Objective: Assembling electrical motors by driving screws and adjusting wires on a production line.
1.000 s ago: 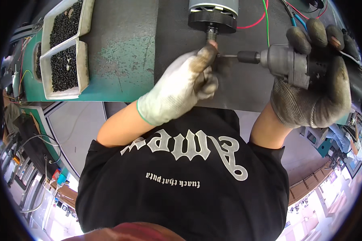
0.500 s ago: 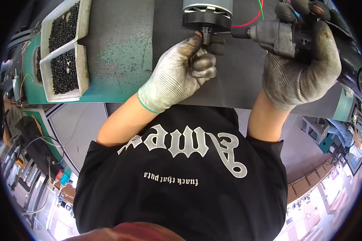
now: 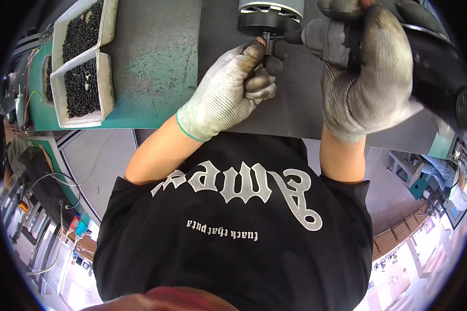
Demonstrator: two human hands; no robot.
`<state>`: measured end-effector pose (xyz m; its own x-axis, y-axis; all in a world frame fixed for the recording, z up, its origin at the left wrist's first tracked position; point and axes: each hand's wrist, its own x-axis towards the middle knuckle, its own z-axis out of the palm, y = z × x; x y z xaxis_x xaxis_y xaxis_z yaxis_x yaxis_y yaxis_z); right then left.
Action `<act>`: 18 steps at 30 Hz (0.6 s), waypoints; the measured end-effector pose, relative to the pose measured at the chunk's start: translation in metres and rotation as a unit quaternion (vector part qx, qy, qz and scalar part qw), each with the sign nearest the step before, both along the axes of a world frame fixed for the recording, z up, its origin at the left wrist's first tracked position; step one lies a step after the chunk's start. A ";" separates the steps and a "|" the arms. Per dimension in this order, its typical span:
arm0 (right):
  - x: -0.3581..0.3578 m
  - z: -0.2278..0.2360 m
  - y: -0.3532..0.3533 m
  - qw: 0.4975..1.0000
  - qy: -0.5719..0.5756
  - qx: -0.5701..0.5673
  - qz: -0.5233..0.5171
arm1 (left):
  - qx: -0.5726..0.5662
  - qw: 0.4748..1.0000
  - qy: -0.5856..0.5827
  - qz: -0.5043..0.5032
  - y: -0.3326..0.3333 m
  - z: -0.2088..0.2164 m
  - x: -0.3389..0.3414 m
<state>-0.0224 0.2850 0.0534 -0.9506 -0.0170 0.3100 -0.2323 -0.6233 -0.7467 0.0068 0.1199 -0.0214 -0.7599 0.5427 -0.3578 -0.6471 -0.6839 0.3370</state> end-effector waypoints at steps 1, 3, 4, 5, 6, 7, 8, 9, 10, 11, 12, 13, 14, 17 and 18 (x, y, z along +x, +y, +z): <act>-0.006 -0.002 0.002 0.999 0.000 0.030 -0.022 | 0.000 1.000 0.001 -0.001 0.000 0.000 0.000; -0.018 -0.005 0.006 0.994 0.001 0.090 -0.066 | 0.009 1.000 0.006 -0.007 0.000 0.000 -0.002; -0.018 -0.007 0.006 0.996 0.005 0.068 -0.056 | 0.012 1.000 0.009 -0.007 -0.001 0.000 -0.001; -0.019 -0.009 0.006 0.996 0.009 0.066 -0.055 | 0.010 1.000 0.012 -0.005 -0.001 0.000 -0.002; -0.020 -0.011 0.006 0.996 0.023 0.060 -0.056 | 0.011 1.000 0.003 -0.006 -0.001 0.000 -0.003; -0.021 -0.012 0.006 0.996 0.037 0.053 -0.057 | 0.012 1.000 -0.006 -0.006 0.000 -0.001 -0.004; -0.022 -0.012 0.006 0.996 0.052 0.047 -0.057 | 0.013 1.000 -0.014 -0.005 0.001 0.000 -0.003; -0.022 -0.012 0.005 0.997 0.058 0.036 -0.045 | 0.004 1.000 -0.008 0.007 0.000 -0.001 -0.001; -0.019 -0.009 0.005 0.962 0.033 0.179 -0.205 | 0.016 1.000 -0.014 0.010 0.002 -0.004 0.001; -0.018 -0.008 0.000 0.883 0.006 0.308 -0.355 | 0.024 0.999 -0.018 0.013 0.001 -0.007 0.000; -0.018 0.006 -0.010 0.873 0.018 0.301 -0.384 | -0.019 0.999 -0.006 0.027 0.000 -0.002 0.001; -0.016 0.021 -0.016 0.862 0.027 0.293 -0.412 | -0.144 0.989 0.022 0.023 0.000 0.006 0.002; -0.011 0.024 0.004 0.874 0.030 0.282 -0.396 | -0.261 0.964 0.041 0.012 0.001 0.021 0.000; -0.008 0.021 0.098 0.997 -0.004 -0.010 -0.080 | -0.342 0.936 0.081 0.030 0.000 0.034 0.005; -0.008 0.014 0.103 0.997 -0.003 -0.019 -0.072 | -0.351 0.932 0.080 0.038 -0.005 0.035 0.002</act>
